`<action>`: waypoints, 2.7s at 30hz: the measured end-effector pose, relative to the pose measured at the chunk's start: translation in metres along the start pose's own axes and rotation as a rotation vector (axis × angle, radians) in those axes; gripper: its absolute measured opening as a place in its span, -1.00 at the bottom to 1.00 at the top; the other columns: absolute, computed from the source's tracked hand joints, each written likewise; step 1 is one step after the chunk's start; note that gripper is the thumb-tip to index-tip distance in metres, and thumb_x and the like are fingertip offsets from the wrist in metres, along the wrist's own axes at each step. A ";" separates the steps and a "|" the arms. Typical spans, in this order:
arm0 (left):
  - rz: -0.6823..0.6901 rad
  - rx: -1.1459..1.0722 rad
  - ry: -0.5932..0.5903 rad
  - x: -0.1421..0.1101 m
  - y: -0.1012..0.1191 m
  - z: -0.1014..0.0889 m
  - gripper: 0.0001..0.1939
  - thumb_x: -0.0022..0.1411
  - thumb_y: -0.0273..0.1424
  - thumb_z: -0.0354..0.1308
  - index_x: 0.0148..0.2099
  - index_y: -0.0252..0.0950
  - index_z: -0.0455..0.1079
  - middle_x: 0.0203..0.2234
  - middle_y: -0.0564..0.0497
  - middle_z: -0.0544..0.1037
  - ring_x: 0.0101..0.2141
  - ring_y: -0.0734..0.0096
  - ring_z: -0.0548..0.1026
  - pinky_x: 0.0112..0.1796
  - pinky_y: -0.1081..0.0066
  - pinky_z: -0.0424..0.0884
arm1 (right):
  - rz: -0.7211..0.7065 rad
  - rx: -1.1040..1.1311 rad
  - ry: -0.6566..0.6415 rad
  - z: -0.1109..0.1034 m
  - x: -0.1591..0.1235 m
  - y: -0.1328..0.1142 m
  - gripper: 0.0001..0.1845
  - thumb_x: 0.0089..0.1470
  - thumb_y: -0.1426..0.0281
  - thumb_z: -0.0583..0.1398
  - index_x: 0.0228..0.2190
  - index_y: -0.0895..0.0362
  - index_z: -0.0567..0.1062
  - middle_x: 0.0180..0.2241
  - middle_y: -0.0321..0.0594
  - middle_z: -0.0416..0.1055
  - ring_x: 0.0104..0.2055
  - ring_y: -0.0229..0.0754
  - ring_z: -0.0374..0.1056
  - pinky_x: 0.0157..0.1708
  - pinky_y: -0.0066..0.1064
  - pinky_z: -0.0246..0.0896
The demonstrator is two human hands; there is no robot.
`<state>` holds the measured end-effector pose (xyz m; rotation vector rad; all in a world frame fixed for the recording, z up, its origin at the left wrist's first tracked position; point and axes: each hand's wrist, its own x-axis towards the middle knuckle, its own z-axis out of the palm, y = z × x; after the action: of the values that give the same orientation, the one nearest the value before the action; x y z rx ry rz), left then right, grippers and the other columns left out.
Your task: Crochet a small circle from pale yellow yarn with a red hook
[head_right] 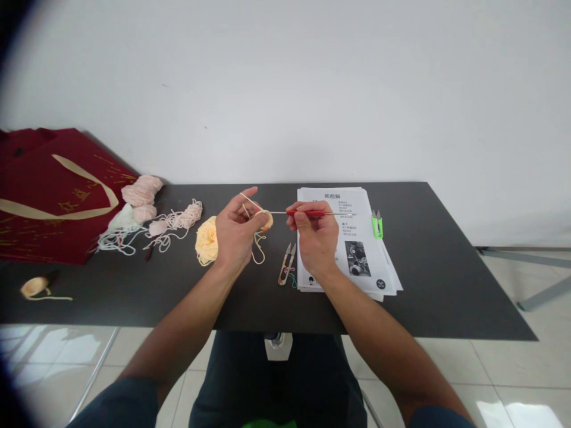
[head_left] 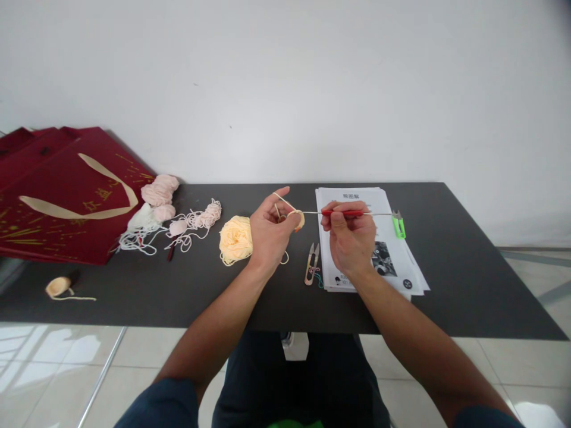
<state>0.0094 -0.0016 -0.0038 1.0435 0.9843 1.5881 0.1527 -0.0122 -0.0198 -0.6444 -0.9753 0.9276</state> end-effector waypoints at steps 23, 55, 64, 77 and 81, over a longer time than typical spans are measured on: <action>0.126 0.139 0.193 -0.006 0.002 0.002 -0.61 0.04 -0.54 0.35 -0.04 -0.20 0.53 -0.50 0.17 0.55 -0.53 0.56 0.43 -0.45 0.49 0.38 | -0.291 -0.319 -0.083 0.013 -0.027 -0.008 -0.79 0.22 0.48 0.31 -0.20 -0.07 0.68 -0.20 -0.25 0.69 -0.29 -0.16 0.61 -0.32 -0.24 0.59; -0.087 -0.088 0.183 -0.002 -0.001 0.004 -0.55 -0.01 -0.48 0.42 -0.02 -0.25 0.52 -0.47 0.14 0.60 -0.46 0.53 0.54 -0.28 0.44 0.47 | -0.341 -0.453 -0.213 -0.001 -0.028 0.008 -0.63 0.17 0.46 0.35 -0.05 -0.20 0.68 -0.03 -0.25 0.69 -0.04 -0.03 0.64 -0.04 -0.05 0.66; -0.341 -0.347 -0.016 0.013 0.008 -0.007 -0.49 -0.10 -0.52 0.43 -0.01 -0.34 0.56 -0.55 0.19 0.44 -0.49 0.60 0.41 -0.30 0.47 0.37 | -0.045 -0.188 -0.097 0.005 -0.017 0.012 -0.83 0.16 0.38 0.38 -0.19 -0.08 0.71 -0.09 -0.26 0.71 -0.21 -0.14 0.65 -0.12 -0.16 0.66; -0.165 -0.043 0.008 0.011 0.004 -0.008 -0.42 -0.11 -0.54 0.42 0.05 -0.29 0.59 -0.56 0.20 0.48 -0.57 0.61 0.35 -0.47 0.50 0.32 | -0.191 -0.358 -0.123 -0.005 0.001 -0.011 -0.94 0.20 0.41 0.34 -0.29 0.00 0.57 -0.24 -0.29 0.65 -0.32 -0.25 0.52 -0.31 -0.33 0.44; -0.056 0.008 -0.008 0.009 0.001 -0.007 -0.43 -0.06 -0.53 0.39 0.08 -0.25 0.60 -0.53 0.18 0.49 -0.56 0.63 0.34 -0.50 0.54 0.29 | -0.139 -0.336 -0.067 -0.002 0.000 -0.014 -0.92 0.19 0.39 0.35 -0.30 0.02 0.54 -0.27 -0.30 0.65 -0.39 -0.28 0.49 -0.39 -0.36 0.40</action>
<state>0.0010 0.0058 -0.0031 1.0181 1.0068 1.5342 0.1593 -0.0193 -0.0094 -0.8196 -1.2344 0.6707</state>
